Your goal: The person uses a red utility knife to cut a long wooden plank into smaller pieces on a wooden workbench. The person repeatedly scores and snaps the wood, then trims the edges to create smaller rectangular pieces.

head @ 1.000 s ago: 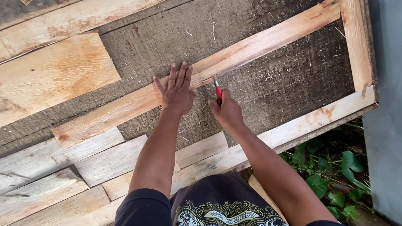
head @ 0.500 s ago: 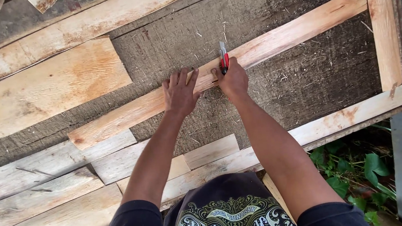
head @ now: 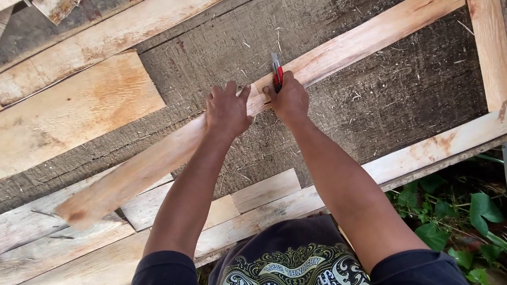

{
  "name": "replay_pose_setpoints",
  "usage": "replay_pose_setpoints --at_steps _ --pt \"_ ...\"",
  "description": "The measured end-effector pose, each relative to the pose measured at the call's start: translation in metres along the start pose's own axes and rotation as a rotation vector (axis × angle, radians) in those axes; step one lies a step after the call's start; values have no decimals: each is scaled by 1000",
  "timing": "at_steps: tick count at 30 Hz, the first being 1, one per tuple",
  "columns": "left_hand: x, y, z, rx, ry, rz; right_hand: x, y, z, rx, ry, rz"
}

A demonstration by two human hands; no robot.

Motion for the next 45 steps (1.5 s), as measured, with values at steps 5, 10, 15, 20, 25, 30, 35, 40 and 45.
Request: replay_pose_setpoints --at_steps 5,10,15,20,25,30,35,40,45 --pt "-14 4 -4 -5 0 8 -3 0 1 5 -14 12" --pt "-19 17 5 11 37 -7 -5 -1 -1 14 -9 22" --pt "-7 20 9 -31 73 -47 -10 9 -3 29 -129 2" --pt "41 15 15 -72 246 -253 -18 37 0 167 -475 -101" --pt "47 22 10 -109 104 -674 -8 50 12 196 -1069 -246" --pt "88 33 12 64 -6 -949 12 52 4 420 -1321 -234" --pt "73 61 2 90 9 -849 39 57 -19 598 -1305 -182" --pt "56 59 3 183 -18 -822 30 56 -15 529 -1199 -136" --pt "67 56 2 251 -49 -773 20 56 -10 578 -1063 -125"
Point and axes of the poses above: each hand's wrist, its own y-axis away from the middle knuckle, its own x-axis out of the palm, z = x × y, the point moved 1 cm from there along -y, towards the middle knuckle, and after that the axes turned 13 degrees about -z, right-handed, at the moved point
